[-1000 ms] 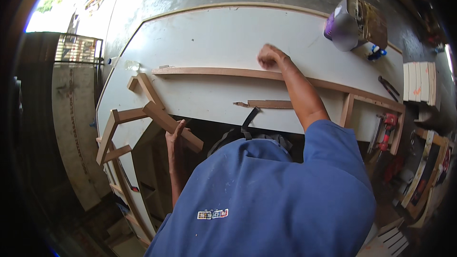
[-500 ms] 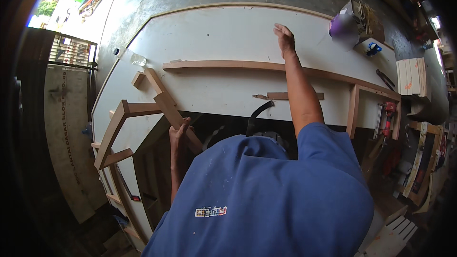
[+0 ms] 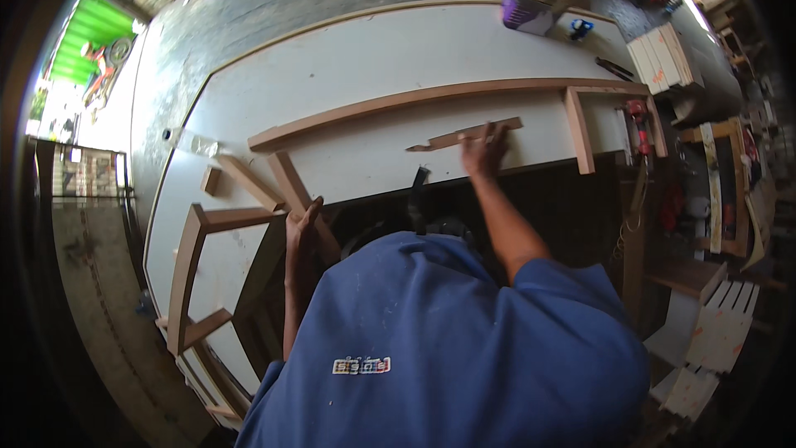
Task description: The person assembles a wooden structure by positioning wooden pieces, fastening them with a pneumatic nailer, applying glue to wooden blocks, and aligning them along the frame.
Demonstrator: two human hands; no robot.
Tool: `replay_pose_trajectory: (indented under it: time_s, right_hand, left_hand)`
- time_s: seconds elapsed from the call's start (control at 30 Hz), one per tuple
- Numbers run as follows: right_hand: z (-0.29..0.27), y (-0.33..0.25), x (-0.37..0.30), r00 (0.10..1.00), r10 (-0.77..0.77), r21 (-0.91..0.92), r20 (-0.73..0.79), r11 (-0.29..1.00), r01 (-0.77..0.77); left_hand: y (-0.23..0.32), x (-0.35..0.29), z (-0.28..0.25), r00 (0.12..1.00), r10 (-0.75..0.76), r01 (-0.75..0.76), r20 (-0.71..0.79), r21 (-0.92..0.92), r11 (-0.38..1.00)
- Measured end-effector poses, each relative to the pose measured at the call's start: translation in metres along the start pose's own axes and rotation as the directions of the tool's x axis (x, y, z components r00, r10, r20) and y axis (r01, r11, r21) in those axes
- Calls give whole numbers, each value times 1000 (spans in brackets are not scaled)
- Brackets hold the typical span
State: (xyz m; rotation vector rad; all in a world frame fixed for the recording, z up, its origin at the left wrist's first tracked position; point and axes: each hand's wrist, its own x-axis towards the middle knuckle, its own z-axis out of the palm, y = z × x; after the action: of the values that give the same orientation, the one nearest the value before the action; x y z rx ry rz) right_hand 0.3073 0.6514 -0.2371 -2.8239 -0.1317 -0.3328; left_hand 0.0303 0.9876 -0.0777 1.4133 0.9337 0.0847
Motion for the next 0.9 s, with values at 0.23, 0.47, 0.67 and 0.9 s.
replay_pose_trajectory:
  time_s: [0.23,0.47,0.67,0.9]
  right_hand:
    - [-21,-168,-136,677,-695,495,241,688,530]
    - [-52,-145,-117,488,-857,645,166,469,604]
    - [-69,-29,-79,910,-392,559,132,788,258]
    - [-113,117,-45,977,-200,485,72,863,141]
  left_hand:
    - [-2,-17,-4,992,125,-125,-9,-112,986]
    - [5,-1,7,967,237,-216,90,-201,956]
    - [2,31,99,969,105,-155,225,219,963]
    - [-48,91,222,951,290,-285,103,648,706]
